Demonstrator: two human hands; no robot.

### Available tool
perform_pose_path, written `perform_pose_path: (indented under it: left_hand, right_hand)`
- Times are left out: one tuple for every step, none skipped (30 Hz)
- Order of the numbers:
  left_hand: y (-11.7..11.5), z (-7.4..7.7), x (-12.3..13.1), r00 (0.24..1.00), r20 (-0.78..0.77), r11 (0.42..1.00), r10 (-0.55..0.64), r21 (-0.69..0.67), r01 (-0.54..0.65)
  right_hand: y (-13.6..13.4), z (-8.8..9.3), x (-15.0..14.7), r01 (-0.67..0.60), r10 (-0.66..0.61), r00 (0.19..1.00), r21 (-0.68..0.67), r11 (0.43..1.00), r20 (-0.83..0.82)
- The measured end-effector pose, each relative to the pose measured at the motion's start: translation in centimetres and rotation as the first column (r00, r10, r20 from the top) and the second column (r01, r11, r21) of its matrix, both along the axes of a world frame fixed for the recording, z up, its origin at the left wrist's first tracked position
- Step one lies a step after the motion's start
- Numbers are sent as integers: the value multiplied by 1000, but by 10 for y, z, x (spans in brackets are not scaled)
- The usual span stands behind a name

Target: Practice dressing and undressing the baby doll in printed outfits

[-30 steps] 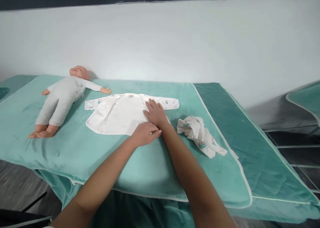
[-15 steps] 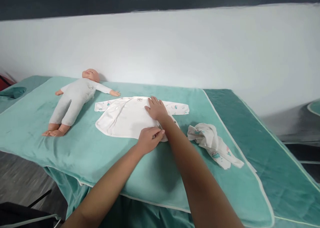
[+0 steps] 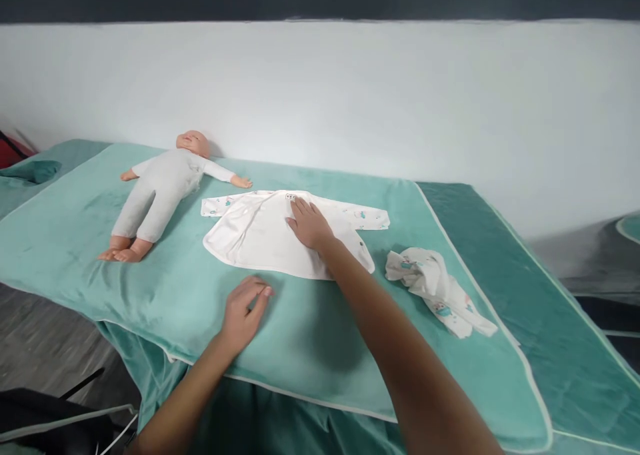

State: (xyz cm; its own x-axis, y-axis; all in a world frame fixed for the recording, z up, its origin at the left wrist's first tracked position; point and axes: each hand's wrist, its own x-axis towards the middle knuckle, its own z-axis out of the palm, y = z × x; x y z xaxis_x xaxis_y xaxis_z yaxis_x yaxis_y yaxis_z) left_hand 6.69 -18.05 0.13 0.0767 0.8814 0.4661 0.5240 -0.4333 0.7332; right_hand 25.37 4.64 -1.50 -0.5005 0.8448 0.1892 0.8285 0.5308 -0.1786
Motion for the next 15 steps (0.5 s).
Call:
perform_pose_path:
  left_hand:
    - [-3, 1, -17, 1000, -16, 999, 21, 49, -20]
    - [-4, 4, -36, 997, -51, 994, 51, 103, -45]
    - [-2, 8, -59, 988, -105, 984, 111, 151, -95]
    - [2, 13, -84, 964, -170, 967, 203, 191, -170]
    - [8, 19, -110, 925, -226, 942, 306, 212, -260]
    - [17, 25, -138, 877, -267, 911, 399, 221, -348]
    - [27, 31, -167, 827, -297, 877, 477, 221, -426]
    - [37, 36, -195, 780, -331, 847, 532, 206, -490]
    - [48, 40, -221, 739, -356, 818, 572, 183, -545]
    - [59, 42, -245, 716, -387, 805, 580, 140, -576]
    - [70, 43, -266, 713, -417, 803, 563, 72, -592]
    - [80, 43, -284, 730, -438, 806, 525, -18, -591]
    - [89, 42, -298, 756, -447, 811, 478, -106, -575]
    - [97, 41, -309, 784, -445, 814, 433, -180, -552]
    - [105, 39, -317, 810, -434, 818, 396, -235, -525]
  right_hand:
    - [-1, -1, -5, -12, 11, 1000, -17, 1000, -20]
    - [-2, -2, -10, -25, 24, 999, -25, 999, -49]
    - [-2, -1, -17, -35, 33, 996, -25, 999, -88]
    - [-1, 0, -26, -39, 36, 990, -20, 999, -135]
    - [1, 2, -36, -32, 28, 982, -18, 999, -185]
    - [3, 5, -49, -18, 13, 972, -19, 1000, -235]
    - [7, 9, -65, 3, -9, 959, -22, 1000, -283]
    - [12, 13, -83, 22, -30, 946, -29, 999, -324]
    - [19, 17, -103, 35, -45, 933, -34, 999, -356]
    - [26, 20, -125, 46, -57, 924, -37, 998, -379]
    - [34, 24, -148, 52, -63, 917, -38, 998, -394]
    - [43, 26, -171, 57, -67, 913, -37, 998, -401]
    - [52, 29, -193, 60, -70, 912, -36, 998, -403]
    - [62, 31, -214, 67, -75, 913, -34, 997, -401]
    - [72, 32, -233, 76, -84, 915, -34, 996, -394]
